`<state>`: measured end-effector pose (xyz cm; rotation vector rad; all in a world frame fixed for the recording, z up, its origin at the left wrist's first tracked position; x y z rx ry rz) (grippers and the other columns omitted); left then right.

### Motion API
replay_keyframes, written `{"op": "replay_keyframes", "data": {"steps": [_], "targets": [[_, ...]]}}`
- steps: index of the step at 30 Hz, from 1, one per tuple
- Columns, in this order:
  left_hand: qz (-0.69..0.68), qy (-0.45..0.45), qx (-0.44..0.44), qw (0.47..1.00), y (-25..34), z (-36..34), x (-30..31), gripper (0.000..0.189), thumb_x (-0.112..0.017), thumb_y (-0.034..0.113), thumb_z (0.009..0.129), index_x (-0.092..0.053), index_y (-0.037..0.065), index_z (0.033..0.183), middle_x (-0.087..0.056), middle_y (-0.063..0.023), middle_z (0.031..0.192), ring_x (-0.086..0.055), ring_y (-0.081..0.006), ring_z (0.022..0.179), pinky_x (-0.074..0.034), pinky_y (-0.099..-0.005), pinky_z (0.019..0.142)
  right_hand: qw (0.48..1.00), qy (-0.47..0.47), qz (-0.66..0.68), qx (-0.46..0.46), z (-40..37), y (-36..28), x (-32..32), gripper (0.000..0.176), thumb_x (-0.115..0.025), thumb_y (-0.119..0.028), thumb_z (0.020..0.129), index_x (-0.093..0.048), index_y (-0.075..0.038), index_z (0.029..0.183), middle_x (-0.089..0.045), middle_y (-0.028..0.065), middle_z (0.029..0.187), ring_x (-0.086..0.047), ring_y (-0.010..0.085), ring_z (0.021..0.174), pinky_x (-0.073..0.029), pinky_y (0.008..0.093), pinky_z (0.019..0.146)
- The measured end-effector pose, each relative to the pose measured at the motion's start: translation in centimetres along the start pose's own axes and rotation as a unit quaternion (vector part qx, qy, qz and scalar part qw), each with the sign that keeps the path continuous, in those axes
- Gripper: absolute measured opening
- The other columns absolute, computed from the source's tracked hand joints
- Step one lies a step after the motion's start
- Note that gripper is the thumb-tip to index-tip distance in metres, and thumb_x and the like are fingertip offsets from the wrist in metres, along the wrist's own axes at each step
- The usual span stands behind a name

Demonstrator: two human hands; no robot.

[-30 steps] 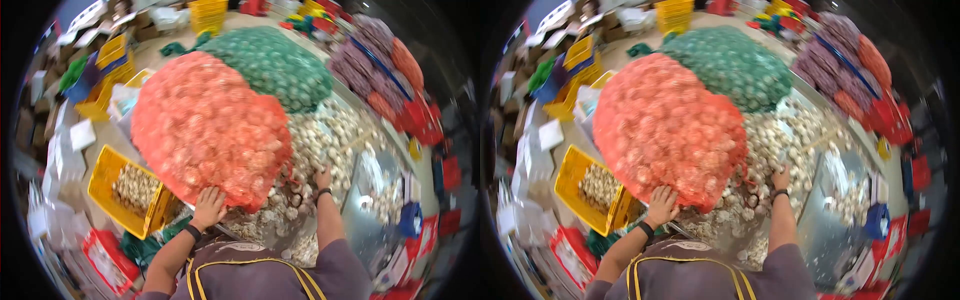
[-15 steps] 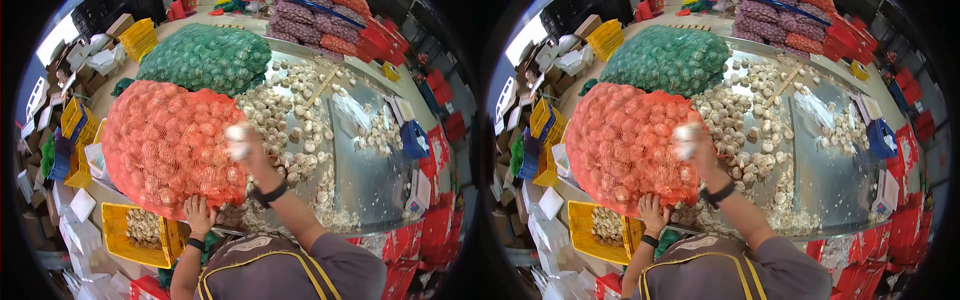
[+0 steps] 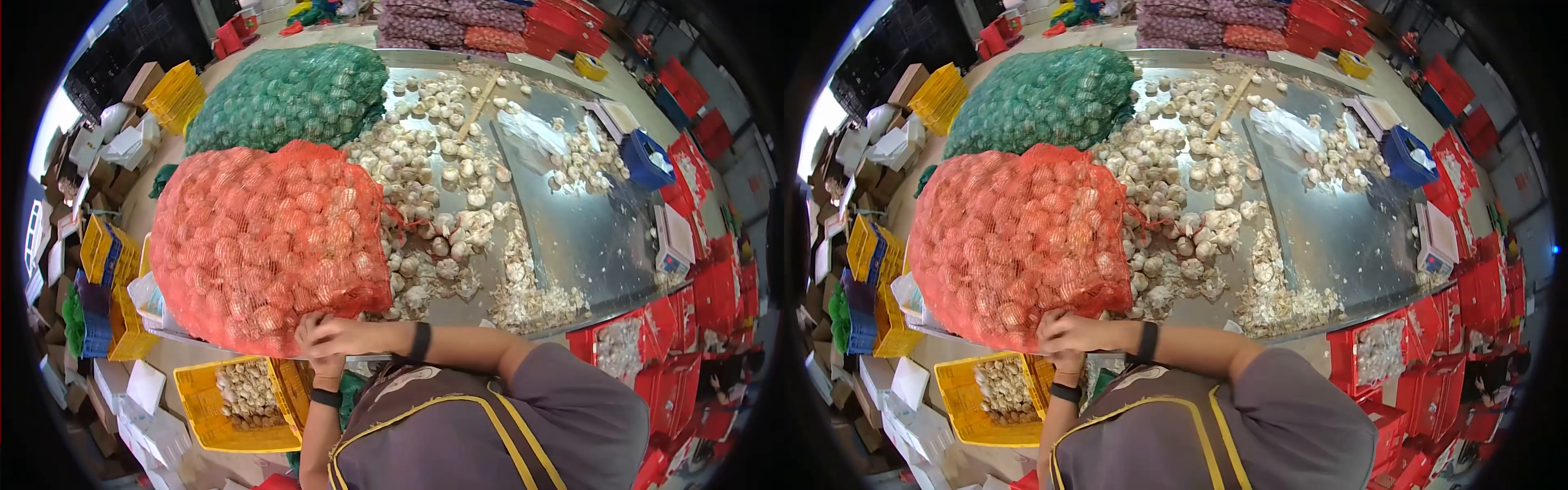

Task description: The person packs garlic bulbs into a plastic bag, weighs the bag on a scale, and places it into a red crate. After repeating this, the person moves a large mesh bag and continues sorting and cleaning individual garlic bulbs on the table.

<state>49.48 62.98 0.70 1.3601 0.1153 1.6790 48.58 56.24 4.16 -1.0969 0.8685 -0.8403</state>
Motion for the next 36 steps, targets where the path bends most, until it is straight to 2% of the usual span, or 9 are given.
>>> {"op": "replay_keyframes", "data": {"steps": [2, 8, 12, 21, 25, 26, 27, 30, 36], "targets": [[0.086, 0.000, -0.114, 0.990, 2.0, 0.5, 0.6, 0.028, -0.059, 0.024, 0.083, -0.057, 0.004, 0.102, -0.055, -0.0146, 0.098, -0.050, -0.0349, 0.101, -0.036, -0.0467, 0.086, 0.932, 0.009, 0.194, -0.308, -6.1, 2.8, 2.0, 0.029, -0.059, -0.032, 0.095, -0.066, -0.004, 0.096, -0.064, 0.0025, 0.082, -0.060, 0.0091, 0.072, -0.050, 0.0235, 0.064], [0.029, -0.061, 0.010, 0.998, 1.7, 2.9, -0.4, 0.021, -0.049, 0.017, 0.094, -0.051, 0.002, 0.080, -0.049, -0.0192, 0.073, -0.047, -0.0399, 0.070, -0.037, -0.0417, 0.060, 0.909, 0.146, 0.113, -0.372, -12.4, 5.7, 7.5, 0.040, -0.063, -0.043, 0.090, -0.065, -0.003, 0.088, -0.064, 0.0019, 0.080, -0.061, 0.0103, 0.074, -0.053, 0.0269, 0.061], [-0.234, -0.002, 0.212, 0.949, 1.0, 6.6, 1.6, 0.033, -0.049, 0.025, 0.100, -0.051, 0.006, 0.073, -0.047, 0.0006, 0.065, -0.045, -0.0130, 0.060, -0.033, -0.0284, 0.055, 0.899, 0.042, 0.111, -0.421, -12.7, 7.5, 7.2, 0.046, -0.059, -0.051, 0.090, -0.066, -0.005, 0.086, -0.063, 0.0010, 0.077, -0.058, 0.0089, 0.068, -0.049, 0.0232, 0.057], [-0.249, 0.084, 0.134, 0.956, 20.1, 18.4, 6.9, 0.036, -0.056, 0.026, 0.096, -0.045, 0.012, 0.064, -0.037, 0.0086, 0.062, -0.031, -0.0038, 0.057, -0.022, -0.0235, 0.052, 0.936, 0.147, 0.242, -0.208, -11.5, 7.0, 13.2, 0.035, -0.060, -0.037, 0.094, -0.064, -0.004, 0.104, -0.066, 0.0022, 0.093, -0.062, 0.0123, 0.081, -0.051, 0.0246, 0.068], [-0.304, 0.056, 0.176, 0.935, 25.2, 20.3, 2.2, 0.034, -0.054, 0.016, 0.096, -0.044, 0.009, 0.064, -0.041, 0.0047, 0.064, -0.034, -0.0055, 0.059, -0.028, -0.0263, 0.053, 0.972, 0.086, 0.156, -0.152, -11.3, 7.1, 16.6, 0.047, -0.065, -0.023, 0.091, -0.050, -0.002, 0.130, -0.062, 0.0057, 0.116, -0.058, 0.0127, 0.107, -0.049, 0.0335, 0.094], [-0.231, -0.049, 0.067, 0.969, 24.5, 20.5, 0.5, 0.022, -0.054, 0.011, 0.093, -0.053, 0.004, 0.072, -0.049, -0.0008, 0.068, -0.044, -0.0083, 0.063, -0.035, -0.0262, 0.055, 0.971, 0.075, 0.161, -0.159, -11.4, 7.5, 16.0, 0.047, -0.065, -0.023, 0.091, -0.050, -0.002, 0.130, -0.062, 0.0057, 0.116, -0.058, 0.0127, 0.107, -0.049, 0.0335, 0.094], [0.041, -0.062, -0.279, 0.957, 27.7, 19.6, -1.9, 0.015, -0.051, 0.008, 0.092, -0.058, 0.000, 0.082, -0.053, -0.0062, 0.070, -0.054, -0.0160, 0.066, -0.042, -0.0283, 0.057, 0.966, 0.119, 0.199, -0.116, -11.0, 7.3, 16.5, 0.047, -0.065, -0.023, 0.092, -0.049, -0.003, 0.131, -0.059, 0.0064, 0.122, -0.056, 0.0130, 0.110, -0.048, 0.0340, 0.096], [-0.123, -0.512, -0.011, 0.850, 23.4, 15.6, -12.1, 0.018, -0.054, 0.015, 0.093, -0.061, 0.000, 0.101, -0.060, -0.0159, 0.087, -0.059, -0.0331, 0.077, -0.050, -0.0394, 0.070, 0.950, 0.145, 0.260, -0.091, -10.9, 7.9, 15.0, 0.048, -0.063, -0.023, 0.093, -0.047, -0.004, 0.133, -0.056, 0.0070, 0.129, -0.054, 0.0141, 0.114, -0.046, 0.0345, 0.098], [-0.120, -0.447, -0.103, 0.880, 17.6, 21.5, -4.5, 0.028, -0.061, 0.015, 0.092, -0.058, 0.003, 0.117, -0.060, -0.0138, 0.107, -0.060, -0.0259, 0.098, -0.049, -0.0347, 0.084, 0.928, 0.175, 0.276, -0.181, -13.6, 10.8, 13.4, 0.050, -0.056, -0.023, 0.096, -0.040, -0.007, 0.140, -0.049, 0.0065, 0.137, -0.049, 0.0177, 0.123, -0.043, 0.0340, 0.101]]}}
Point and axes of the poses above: each hand's wrist, its own z-axis towards the middle knuckle, its own x-axis out of the back of the hand, y = z × x, the point moved 7 cm from there along z, towards the middle knuckle
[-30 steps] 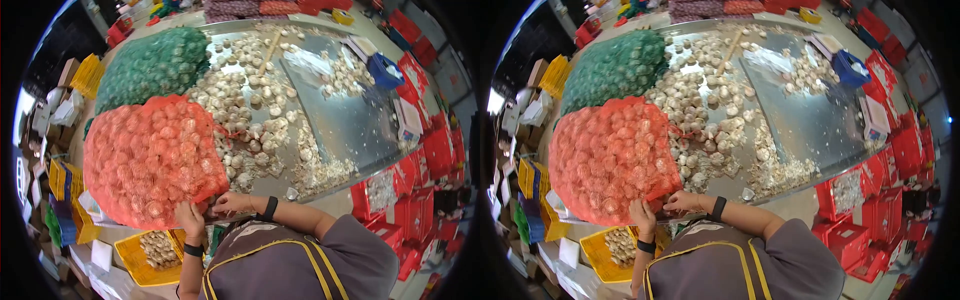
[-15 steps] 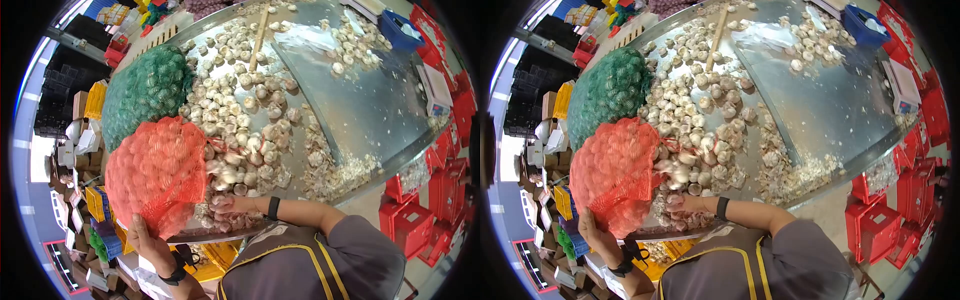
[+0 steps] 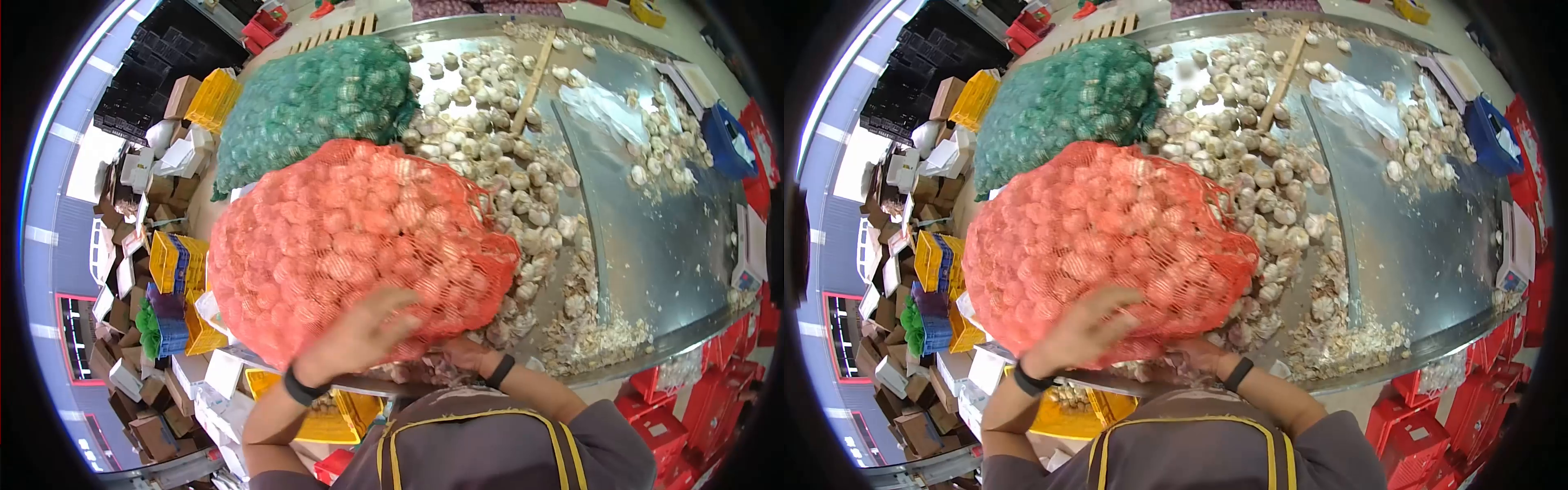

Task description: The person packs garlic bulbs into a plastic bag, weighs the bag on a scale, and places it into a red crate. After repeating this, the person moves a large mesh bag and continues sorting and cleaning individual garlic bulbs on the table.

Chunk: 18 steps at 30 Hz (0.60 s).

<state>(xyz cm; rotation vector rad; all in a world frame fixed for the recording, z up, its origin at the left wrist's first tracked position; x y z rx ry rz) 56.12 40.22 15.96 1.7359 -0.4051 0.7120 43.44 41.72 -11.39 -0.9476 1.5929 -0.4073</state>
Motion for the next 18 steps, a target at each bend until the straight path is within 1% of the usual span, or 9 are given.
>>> {"op": "replay_keyframes", "data": {"steps": [2, 5, 6, 8, 10, 11, 13, 16, 18], "targets": [[0.020, 0.107, 0.073, 0.991, -3.7, -1.9, 7.6, 0.031, -0.063, 0.014, 0.089, -0.058, 0.004, 0.117, -0.060, -0.0145, 0.106, -0.060, -0.0250, 0.097, -0.050, -0.0344, 0.082, 0.960, 0.075, 0.250, -0.103, 0.8, 2.9, 0.2, 0.048, -0.055, -0.017, 0.096, -0.039, -0.006, 0.140, -0.049, 0.0074, 0.136, -0.049, 0.0207, 0.123, -0.042, 0.0350, 0.103], [0.104, 0.239, 0.087, 0.962, -14.9, -5.1, 18.9, 0.035, -0.066, 0.014, 0.087, -0.058, 0.003, 0.119, -0.061, -0.0143, 0.111, -0.060, -0.0256, 0.101, -0.049, -0.0341, 0.084, 0.950, 0.062, 0.306, -0.024, 1.9, 4.4, -0.5, 0.049, -0.054, -0.025, 0.097, -0.039, -0.006, 0.140, -0.049, 0.0094, 0.137, -0.051, 0.0257, 0.122, -0.040, 0.0399, 0.105], [0.147, 0.243, 0.086, 0.955, -18.3, -5.5, 22.1, 0.036, -0.066, 0.015, 0.087, -0.058, 0.002, 0.119, -0.061, -0.0144, 0.112, -0.060, -0.0265, 0.102, -0.049, -0.0348, 0.085, 0.949, 0.073, 0.306, -0.012, 1.9, 4.5, -1.3, 0.049, -0.054, -0.025, 0.097, -0.039, -0.006, 0.140, -0.049, 0.0094, 0.137, -0.051, 0.0257, 0.122, -0.040, 0.0399, 0.105], [0.214, 0.241, 0.095, 0.942, -25.1, -5.4, 27.8, 0.044, -0.068, 0.022, 0.085, -0.056, -0.001, 0.121, -0.060, -0.0166, 0.114, -0.058, -0.0301, 0.107, -0.046, -0.0363, 0.092, 0.930, 0.061, 0.361, 0.009, 1.7, 2.5, -4.3, 0.061, -0.055, -0.041, 0.094, -0.038, -0.006, 0.141, -0.046, 0.0113, 0.141, -0.049, 0.0290, 0.124, -0.037, 0.0440, 0.108], [0.233, 0.172, 0.145, 0.946, -35.0, -3.5, 31.4, 0.051, -0.066, 0.032, 0.087, -0.056, -0.002, 0.123, -0.059, -0.0190, 0.118, -0.056, -0.0295, 0.112, -0.043, -0.0362, 0.097, 0.904, 0.099, 0.412, 0.060, 2.3, 4.3, -5.4, 0.077, -0.056, -0.056, 0.087, -0.036, -0.006, 0.142, -0.044, 0.0134, 0.143, -0.046, 0.0311, 0.127, -0.033, 0.0471, 0.110], [0.230, 0.176, 0.116, 0.950, -34.6, -1.9, 32.2, 0.051, -0.066, 0.032, 0.087, -0.056, -0.002, 0.123, -0.059, -0.0190, 0.118, -0.056, -0.0295, 0.112, -0.043, -0.0362, 0.097, 0.884, 0.110, 0.437, 0.123, 2.3, 3.4, -6.6, 0.083, -0.058, -0.059, 0.083, -0.037, -0.006, 0.142, -0.045, 0.0139, 0.142, -0.046, 0.0305, 0.127, -0.032, 0.0469, 0.110], [0.082, 0.002, 0.227, 0.970, -35.7, 0.0, 31.1, 0.058, -0.062, 0.042, 0.089, -0.055, -0.004, 0.124, -0.059, -0.0175, 0.123, -0.056, -0.0272, 0.112, -0.042, -0.0364, 0.099, 0.878, 0.154, 0.409, 0.194, 2.5, 1.0, -9.0, 0.079, -0.065, -0.054, 0.080, -0.041, -0.008, 0.140, -0.049, 0.0114, 0.139, -0.048, 0.0293, 0.126, -0.033, 0.0450, 0.110], [-0.038, -0.087, 0.228, 0.969, -38.9, 4.2, 30.9, 0.059, -0.055, 0.043, 0.093, -0.050, 0.001, 0.134, -0.059, -0.0111, 0.126, -0.056, -0.0225, 0.112, -0.043, -0.0352, 0.096, 0.864, 0.221, 0.389, 0.231, 3.4, 5.2, -8.2, 0.067, -0.073, -0.042, 0.079, -0.049, -0.011, 0.133, -0.054, 0.0056, 0.134, -0.048, 0.0240, 0.125, -0.033, 0.0412, 0.110], [-0.101, -0.147, 0.249, 0.952, -36.8, 5.4, 29.8, 0.058, -0.052, 0.042, 0.094, -0.048, 0.001, 0.136, -0.059, -0.0098, 0.127, -0.056, -0.0222, 0.113, -0.043, -0.0355, 0.096, 0.841, 0.257, 0.422, 0.222, 3.8, 4.1, -9.6, 0.058, -0.075, -0.035, 0.079, -0.054, -0.013, 0.128, -0.058, 0.0037, 0.128, -0.050, 0.0225, 0.122, -0.033, 0.0409, 0.110]]}}
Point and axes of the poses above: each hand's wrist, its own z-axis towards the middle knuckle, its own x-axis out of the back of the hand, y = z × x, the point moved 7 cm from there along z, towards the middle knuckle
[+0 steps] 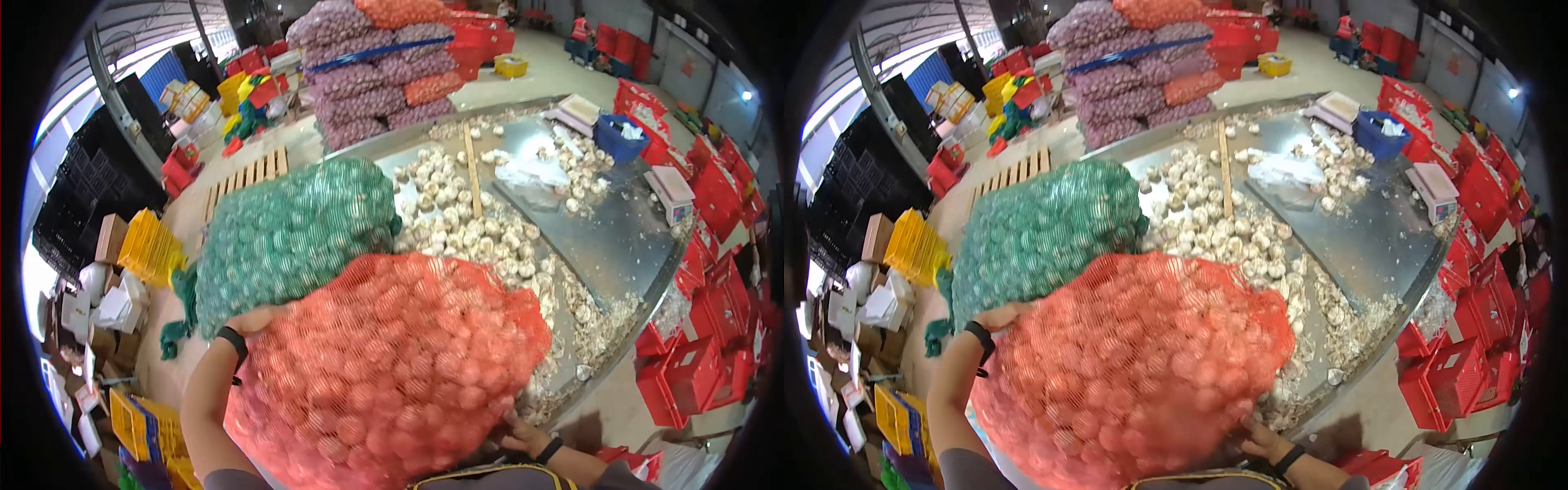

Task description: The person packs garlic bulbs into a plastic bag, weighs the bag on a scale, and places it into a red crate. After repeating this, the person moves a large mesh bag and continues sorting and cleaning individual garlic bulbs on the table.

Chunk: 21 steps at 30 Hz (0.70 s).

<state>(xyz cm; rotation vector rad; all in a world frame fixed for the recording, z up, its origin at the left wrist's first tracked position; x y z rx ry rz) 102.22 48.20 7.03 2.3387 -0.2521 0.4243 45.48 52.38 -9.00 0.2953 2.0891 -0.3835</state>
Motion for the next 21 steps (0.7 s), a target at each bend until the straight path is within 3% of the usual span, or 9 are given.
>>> {"op": "replay_keyframes", "data": {"steps": [3, 10, 11, 12, 13, 14, 17, 20, 21], "targets": [[-0.182, -0.194, 0.066, 0.962, -0.5, 3.7, -1.4, 0.053, -0.044, 0.039, 0.099, -0.043, 0.006, 0.140, -0.055, -0.0077, 0.134, -0.057, -0.0226, 0.113, -0.045, -0.0372, 0.098, 0.999, 0.050, -0.010, 0.001, 0.4, 1.5, 0.7, 0.060, -0.072, -0.039, 0.081, -0.052, -0.013, 0.131, -0.056, 0.0030, 0.132, -0.051, 0.0222, 0.121, -0.040, 0.0412, 0.103], [-0.200, -0.257, 0.182, 0.928, -3.7, 9.5, -2.0, 0.048, -0.053, 0.036, 0.095, -0.050, 0.005, 0.133, -0.055, -0.0107, 0.133, -0.058, -0.0257, 0.111, -0.047, -0.0385, 0.096, 0.989, 0.112, -0.092, 0.032, 5.4, -1.8, 4.9, 0.060, -0.071, -0.041, 0.082, -0.053, -0.012, 0.131, -0.055, 0.0026, 0.133, -0.052, 0.0211, 0.120, -0.045, 0.0406, 0.098], [0.033, -0.263, -0.076, 0.961, -2.7, 10.5, -1.6, 0.050, -0.058, 0.034, 0.092, -0.051, 0.004, 0.131, -0.057, -0.0118, 0.130, -0.058, -0.0260, 0.111, -0.047, -0.0383, 0.096, 0.988, 0.118, -0.100, 0.028, 5.2, -1.4, 5.1, 0.059, -0.071, -0.040, 0.082, -0.053, -0.011, 0.131, -0.056, 0.0026, 0.133, -0.053, 0.0209, 0.120, -0.045, 0.0404, 0.098], [0.263, -0.237, -0.327, 0.876, -0.7, 8.7, -2.3, 0.052, -0.064, 0.032, 0.088, -0.052, 0.002, 0.129, -0.058, -0.0129, 0.127, -0.058, -0.0263, 0.112, -0.047, -0.0381, 0.095, 0.986, 0.122, -0.109, 0.026, 5.3, -1.1, 5.3, 0.058, -0.071, -0.040, 0.082, -0.054, -0.011, 0.130, -0.056, 0.0027, 0.132, -0.053, 0.0207, 0.120, -0.045, 0.0402, 0.098], [0.194, -0.242, -0.211, 0.927, -1.5, 9.1, -2.4, 0.056, -0.070, 0.028, 0.081, -0.053, 0.003, 0.128, -0.059, -0.0145, 0.125, -0.058, -0.0280, 0.111, -0.048, -0.0377, 0.094, 0.985, 0.123, -0.120, 0.028, 5.5, -1.2, 5.3, 0.058, -0.071, -0.039, 0.082, -0.054, -0.011, 0.130, -0.057, 0.0027, 0.132, -0.053, 0.0206, 0.119, -0.045, 0.0400, 0.098], [0.199, -0.241, -0.215, 0.925, -0.9, 8.8, -2.6, 0.056, -0.070, 0.028, 0.081, -0.053, 0.003, 0.128, -0.059, -0.0145, 0.125, -0.058, -0.0280, 0.111, -0.048, -0.0377, 0.094, 0.983, 0.126, -0.130, 0.033, 5.4, -1.4, 5.3, 0.057, -0.071, -0.039, 0.082, -0.055, -0.011, 0.129, -0.057, 0.0028, 0.131, -0.054, 0.0204, 0.119, -0.045, 0.0397, 0.098], [0.489, -0.211, -0.302, 0.791, 0.7, 4.6, -4.1, 0.045, -0.062, 0.031, 0.087, -0.055, 0.011, 0.127, -0.060, -0.0137, 0.124, -0.059, -0.0320, 0.109, -0.047, -0.0406, 0.094, 0.978, 0.130, -0.162, 0.027, 5.0, -0.7, 5.3, 0.054, -0.071, -0.037, 0.083, -0.056, -0.011, 0.128, -0.059, 0.0029, 0.130, -0.055, 0.0199, 0.118, -0.045, 0.0391, 0.098], [0.504, -0.144, -0.387, 0.758, 1.1, 0.6, -4.7, 0.045, -0.061, 0.033, 0.088, -0.058, 0.006, 0.124, -0.062, -0.0132, 0.120, -0.062, -0.0277, 0.105, -0.049, -0.0395, 0.089, 0.966, 0.097, -0.238, 0.008, 6.0, -0.4, 2.1, 0.049, -0.071, -0.030, 0.083, -0.059, -0.009, 0.125, -0.062, 0.0030, 0.125, -0.058, 0.0194, 0.113, -0.044, 0.0367, 0.100], [0.261, -0.172, -0.231, 0.921, -1.0, 1.5, -4.1, 0.046, -0.060, 0.034, 0.090, -0.061, -0.002, 0.118, -0.066, -0.0135, 0.111, -0.064, -0.0222, 0.096, -0.052, -0.0366, 0.082, 0.968, 0.049, -0.240, 0.050, 6.0, -0.5, 0.1, 0.046, -0.070, -0.029, 0.084, -0.059, -0.009, 0.124, -0.064, 0.0030, 0.120, -0.060, 0.0182, 0.107, -0.047, 0.0360, 0.095]]}}
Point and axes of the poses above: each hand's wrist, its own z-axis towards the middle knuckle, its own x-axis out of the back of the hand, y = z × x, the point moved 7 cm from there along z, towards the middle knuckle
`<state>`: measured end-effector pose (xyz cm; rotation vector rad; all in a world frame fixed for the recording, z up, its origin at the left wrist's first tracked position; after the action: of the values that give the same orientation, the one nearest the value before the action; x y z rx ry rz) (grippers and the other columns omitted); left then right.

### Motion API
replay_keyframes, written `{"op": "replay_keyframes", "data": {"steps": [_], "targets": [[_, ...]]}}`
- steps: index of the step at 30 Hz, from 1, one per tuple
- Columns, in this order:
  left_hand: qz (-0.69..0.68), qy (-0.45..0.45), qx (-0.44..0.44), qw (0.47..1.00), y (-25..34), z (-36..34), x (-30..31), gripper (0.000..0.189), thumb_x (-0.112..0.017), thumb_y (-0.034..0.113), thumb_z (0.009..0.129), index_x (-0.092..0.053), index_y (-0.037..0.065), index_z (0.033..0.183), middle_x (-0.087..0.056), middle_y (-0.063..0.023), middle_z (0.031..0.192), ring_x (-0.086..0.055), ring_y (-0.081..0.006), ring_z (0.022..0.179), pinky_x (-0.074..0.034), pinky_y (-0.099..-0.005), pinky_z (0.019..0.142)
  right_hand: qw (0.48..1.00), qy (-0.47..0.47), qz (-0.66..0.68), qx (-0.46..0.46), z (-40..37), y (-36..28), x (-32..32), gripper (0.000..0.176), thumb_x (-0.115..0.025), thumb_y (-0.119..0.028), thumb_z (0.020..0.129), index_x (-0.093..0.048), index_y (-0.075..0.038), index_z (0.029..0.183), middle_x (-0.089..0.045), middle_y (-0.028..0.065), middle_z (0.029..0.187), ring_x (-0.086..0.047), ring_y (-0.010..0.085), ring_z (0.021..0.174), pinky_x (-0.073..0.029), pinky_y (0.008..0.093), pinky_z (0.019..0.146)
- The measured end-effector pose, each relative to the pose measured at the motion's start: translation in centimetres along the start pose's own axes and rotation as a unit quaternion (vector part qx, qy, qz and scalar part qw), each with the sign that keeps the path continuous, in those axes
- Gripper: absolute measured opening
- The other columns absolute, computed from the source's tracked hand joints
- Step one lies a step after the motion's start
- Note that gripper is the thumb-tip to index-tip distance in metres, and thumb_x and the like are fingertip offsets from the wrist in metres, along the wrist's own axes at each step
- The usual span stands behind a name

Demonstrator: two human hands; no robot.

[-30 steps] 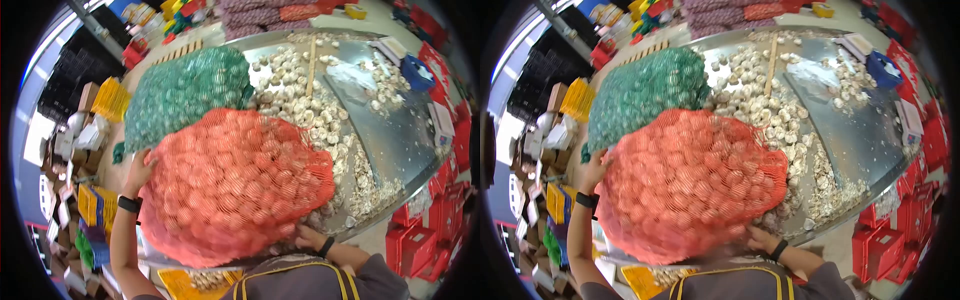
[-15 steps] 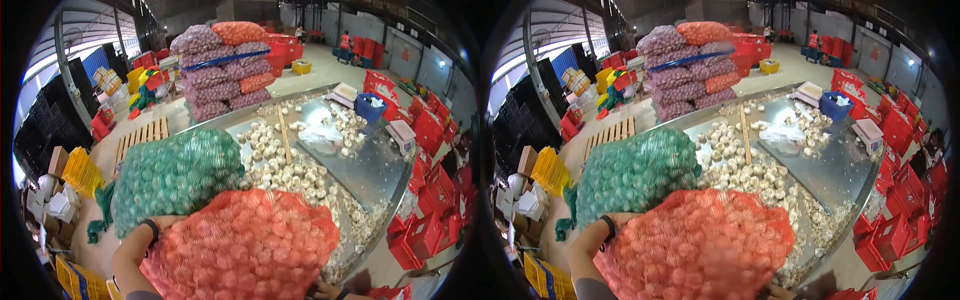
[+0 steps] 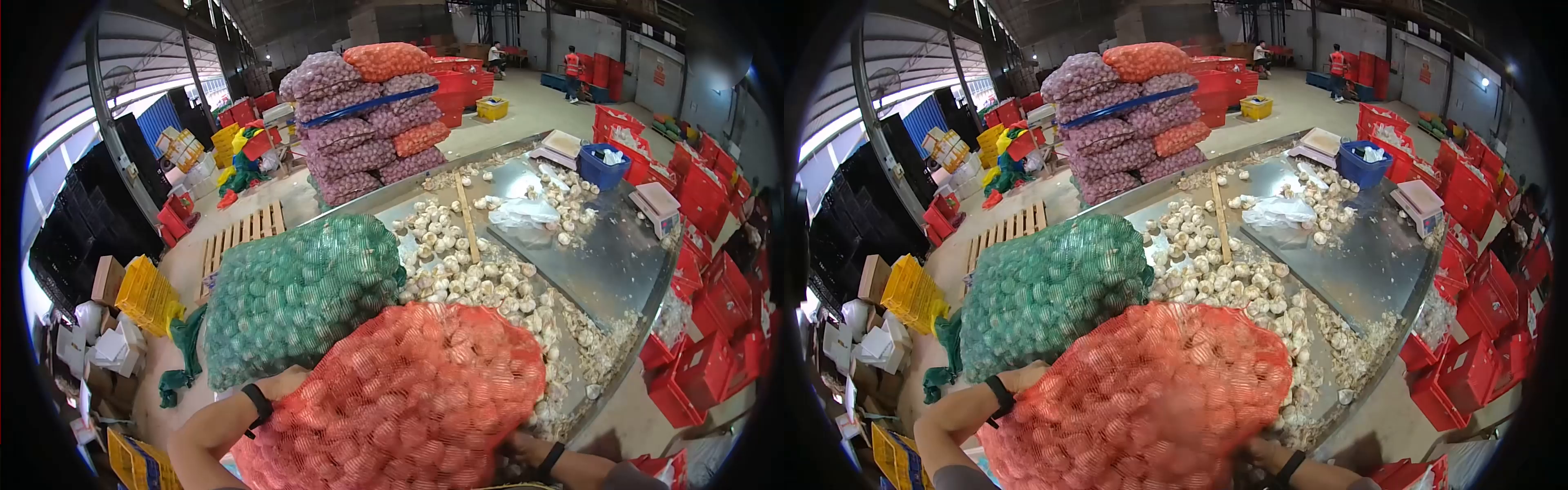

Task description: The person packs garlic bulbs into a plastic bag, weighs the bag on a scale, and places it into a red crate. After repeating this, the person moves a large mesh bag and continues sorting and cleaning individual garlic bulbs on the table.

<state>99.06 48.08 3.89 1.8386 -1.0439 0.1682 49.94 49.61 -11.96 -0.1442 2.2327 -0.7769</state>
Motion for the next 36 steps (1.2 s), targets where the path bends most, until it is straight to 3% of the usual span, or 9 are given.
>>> {"op": "replay_keyframes", "data": {"steps": [9, 13, 15, 16, 19, 20, 26, 30, 36], "targets": [[-0.302, 0.197, 0.112, 0.926, 9.5, -12.0, -2.8, 0.031, -0.053, 0.023, 0.091, -0.065, 0.005, 0.113, -0.068, -0.0122, 0.107, -0.065, -0.0280, 0.092, -0.053, -0.0371, 0.080, 0.956, -0.110, -0.257, 0.095, -4.0, -4.0, -11.0, 0.036, -0.064, -0.019, 0.085, -0.061, -0.005, 0.119, -0.063, 0.0030, 0.119, -0.059, 0.0172, 0.107, -0.048, 0.0348, 0.091], [-0.313, 0.290, 0.038, 0.904, 6.1, -18.1, -2.8, 0.033, -0.051, 0.020, 0.094, -0.061, -0.003, 0.116, -0.066, -0.0079, 0.110, -0.064, -0.0212, 0.093, -0.052, -0.0337, 0.085, 0.803, -0.248, -0.462, 0.282, -9.6, -8.5, -23.3, 0.040, -0.059, -0.027, 0.085, -0.060, -0.001, 0.115, -0.061, 0.0153, 0.118, -0.058, 0.0313, 0.106, -0.046, 0.0407, 0.090], [-0.562, 0.312, 0.066, 0.763, 8.1, -19.9, -4.2, 0.034, -0.049, 0.021, 0.092, -0.060, -0.002, 0.115, -0.066, -0.0076, 0.110, -0.064, -0.0220, 0.096, -0.051, -0.0347, 0.085, 0.773, -0.236, -0.441, 0.391, -13.9, -11.3, -27.7, 0.036, -0.060, -0.033, 0.083, -0.063, -0.002, 0.101, -0.065, 0.0173, 0.102, -0.060, 0.0357, 0.097, -0.048, 0.0428, 0.083], [-0.529, 0.274, 0.113, 0.795, 2.9, -21.7, -4.1, 0.035, -0.049, 0.026, 0.091, -0.063, 0.000, 0.111, -0.066, -0.0068, 0.109, -0.064, -0.0222, 0.097, -0.050, -0.0343, 0.085, 0.708, -0.266, -0.636, 0.153, -10.0, -3.2, -23.4, 0.035, -0.061, -0.033, 0.081, -0.062, -0.002, 0.095, -0.067, 0.0160, 0.086, -0.063, 0.0366, 0.084, -0.049, 0.0435, 0.077], [-0.304, 0.165, 0.144, 0.927, 3.2, -19.1, -3.5, 0.031, -0.050, 0.021, 0.090, -0.064, -0.001, 0.107, -0.067, -0.0084, 0.110, -0.064, -0.0213, 0.097, -0.049, -0.0333, 0.085, 0.816, -0.263, -0.513, 0.045, -12.6, -7.9, -25.4, 0.047, -0.055, -0.045, 0.085, -0.064, -0.004, 0.107, -0.067, 0.0153, 0.085, -0.064, 0.0290, 0.079, -0.050, 0.0411, 0.073], [0.108, 0.087, 0.030, 0.990, 4.3, -17.5, -2.3, 0.028, -0.050, 0.015, 0.089, -0.064, -0.002, 0.106, -0.068, -0.0105, 0.107, -0.064, -0.0194, 0.097, -0.048, -0.0315, 0.086, 0.818, -0.261, -0.511, 0.043, -12.6, -6.5, -24.7, 0.047, -0.055, -0.045, 0.085, -0.064, -0.004, 0.107, -0.067, 0.0153, 0.085, -0.064, 0.0290, 0.079, -0.050, 0.0411, 0.073], [-0.095, -0.051, 0.225, 0.968, -0.2, -8.0, 1.9, 0.017, -0.056, 0.017, 0.081, -0.066, 0.003, 0.082, -0.063, -0.0027, 0.077, -0.056, -0.0147, 0.062, -0.045, -0.0276, 0.059, 0.938, -0.222, -0.238, 0.116, -11.6, -1.0, -9.3, 0.073, -0.053, -0.066, 0.086, -0.056, -0.006, 0.127, -0.063, 0.0093, 0.109, -0.060, 0.0207, 0.096, -0.049, 0.0352, 0.085], [-0.242, 0.018, 0.452, 0.858, -9.5, -3.8, 4.6, 0.013, -0.058, 0.016, 0.076, -0.065, 0.005, 0.081, -0.061, -0.0014, 0.075, -0.057, -0.0169, 0.064, -0.047, -0.0329, 0.061, 0.951, -0.030, 0.138, -0.276, -11.4, 5.3, -4.1, 0.071, -0.043, -0.061, 0.093, -0.049, -0.001, 0.131, -0.060, 0.0103, 0.117, -0.057, 0.0189, 0.106, -0.047, 0.0368, 0.092], [-0.206, -0.004, 0.199, 0.958, -3.4, 3.1, 0.4, 0.013, -0.068, 0.005, 0.077, -0.068, 0.002, 0.090, -0.068, -0.0021, 0.093, -0.058, -0.0107, 0.077, -0.050, -0.0319, 0.070, 0.949, -0.078, 0.258, -0.162, -1.1, 9.0, -4.0, 0.041, -0.055, -0.031, 0.095, -0.053, -0.005, 0.126, -0.058, 0.0096, 0.125, -0.056, 0.0222, 0.113, -0.046, 0.0400, 0.099]]}}
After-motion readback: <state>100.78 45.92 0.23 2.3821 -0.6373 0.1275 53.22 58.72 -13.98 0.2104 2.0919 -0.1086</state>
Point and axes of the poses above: each hand's wrist, its own z-axis towards the middle knuckle, its own x-axis out of the back of the hand, y = z × x, the point moved 7 cm from there along z, towards the middle knuckle
